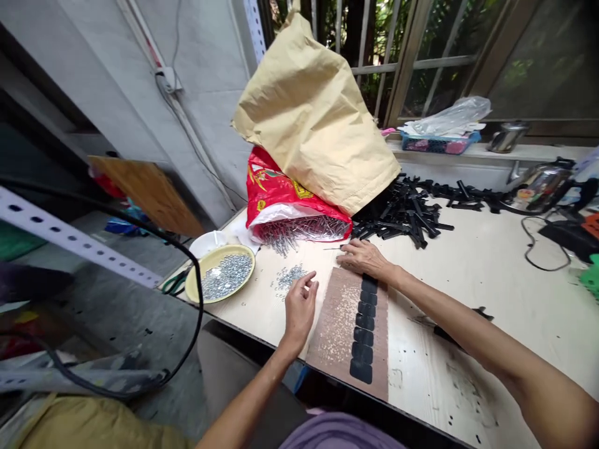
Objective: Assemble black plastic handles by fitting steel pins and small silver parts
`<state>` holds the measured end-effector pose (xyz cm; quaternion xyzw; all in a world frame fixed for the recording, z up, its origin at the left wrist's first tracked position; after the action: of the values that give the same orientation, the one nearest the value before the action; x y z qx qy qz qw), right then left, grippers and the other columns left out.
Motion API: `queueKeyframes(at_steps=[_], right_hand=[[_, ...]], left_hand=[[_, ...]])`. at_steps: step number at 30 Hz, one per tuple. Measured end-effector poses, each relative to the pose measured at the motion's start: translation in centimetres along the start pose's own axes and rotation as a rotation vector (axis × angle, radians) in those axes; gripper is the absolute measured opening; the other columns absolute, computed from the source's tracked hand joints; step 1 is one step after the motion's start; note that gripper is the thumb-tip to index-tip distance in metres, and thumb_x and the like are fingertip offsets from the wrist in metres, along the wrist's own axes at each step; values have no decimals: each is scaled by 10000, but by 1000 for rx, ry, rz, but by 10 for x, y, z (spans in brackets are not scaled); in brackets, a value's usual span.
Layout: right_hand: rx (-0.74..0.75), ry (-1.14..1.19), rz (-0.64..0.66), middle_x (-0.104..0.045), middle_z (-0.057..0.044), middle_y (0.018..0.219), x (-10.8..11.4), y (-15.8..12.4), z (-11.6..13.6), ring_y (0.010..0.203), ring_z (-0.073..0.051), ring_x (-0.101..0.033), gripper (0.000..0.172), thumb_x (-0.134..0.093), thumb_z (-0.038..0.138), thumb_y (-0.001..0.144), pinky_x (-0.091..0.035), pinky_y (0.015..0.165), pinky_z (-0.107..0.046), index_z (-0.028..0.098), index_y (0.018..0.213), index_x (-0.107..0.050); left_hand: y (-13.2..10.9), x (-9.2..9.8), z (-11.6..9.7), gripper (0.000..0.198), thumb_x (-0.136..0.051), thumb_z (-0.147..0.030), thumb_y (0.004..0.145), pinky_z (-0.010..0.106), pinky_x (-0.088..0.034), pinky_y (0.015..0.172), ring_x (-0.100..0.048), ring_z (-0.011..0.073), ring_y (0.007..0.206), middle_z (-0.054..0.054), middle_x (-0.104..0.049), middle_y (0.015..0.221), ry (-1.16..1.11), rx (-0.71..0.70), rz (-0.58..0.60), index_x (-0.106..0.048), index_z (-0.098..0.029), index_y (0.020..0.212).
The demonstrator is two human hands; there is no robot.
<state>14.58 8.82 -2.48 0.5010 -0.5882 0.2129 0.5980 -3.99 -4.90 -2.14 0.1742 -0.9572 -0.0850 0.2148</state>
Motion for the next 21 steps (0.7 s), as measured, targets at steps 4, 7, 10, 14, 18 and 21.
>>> queueKeyframes(at_steps=[4, 7, 10, 14, 18, 21], right_hand=[[65, 52, -4, -654, -57, 930, -12, 10, -4, 917, -190, -501, 181, -484, 217, 908, -349, 738, -303, 205, 921, -664], [-30, 160, -209, -654, -69, 979, 4, 1, -8, 950, -183, -532, 219, -429, 181, 934, -394, 816, -314, 179, 1021, -630], [-212, 277, -446, -640, -71, 1026, 33, -17, -9, 955, -185, -561, 227, -463, 188, 922, -444, 848, -332, 194, 1103, -600], [-387, 372, -548, -620, -61, 1065, 67, -46, 2, 891, -173, -605, 295, -498, 194, 904, -505, 775, -316, 247, 1183, -579], [-477, 376, -510, -617, -59, 1049, 78, -70, 22, 837, -162, -621, 320, -511, 210, 901, -522, 717, -298, 252, 1210, -581], [-501, 361, -481, -636, -43, 1023, 75, -78, 38, 848, -160, -629, 335, -535, 213, 891, -518, 754, -299, 258, 1221, -574]], left_hand=[[12, 48, 25, 279, -474, -262, 886, 296, -458, 748, -588, 182, 808, 80, -607, 929, 359, -99, -92, -632, -165, 1095], [15, 68, 43, 321, -415, -231, 913, 298, -451, 724, -591, 204, 834, 100, -589, 948, 605, -62, -96, -584, -139, 1170], [16, 73, 55, 324, -383, -226, 927, 279, -435, 675, -584, 201, 827, 107, -572, 966, 747, -7, -73, -571, -130, 1173], [20, 74, 63, 296, -353, -239, 938, 262, -404, 650, -565, 180, 785, 78, -541, 906, 802, 40, -33, -633, -154, 987], [23, 75, 63, 282, -381, -263, 931, 250, -380, 643, -555, 160, 758, 50, -528, 880, 783, 62, 12, -652, -187, 915], [23, 75, 61, 260, -408, -260, 919, 249, -366, 643, -564, 160, 770, 46, -533, 880, 787, 92, 42, -661, -201, 914]])
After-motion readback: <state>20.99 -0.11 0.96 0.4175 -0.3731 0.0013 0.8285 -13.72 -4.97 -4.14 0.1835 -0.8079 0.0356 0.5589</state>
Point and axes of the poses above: each hand's wrist, its own y-axis towards the middle knuckle, its own x-axis out of the back of the hand, z = x × y, the point moved 3 cm from there along y, towards the middle knuckle
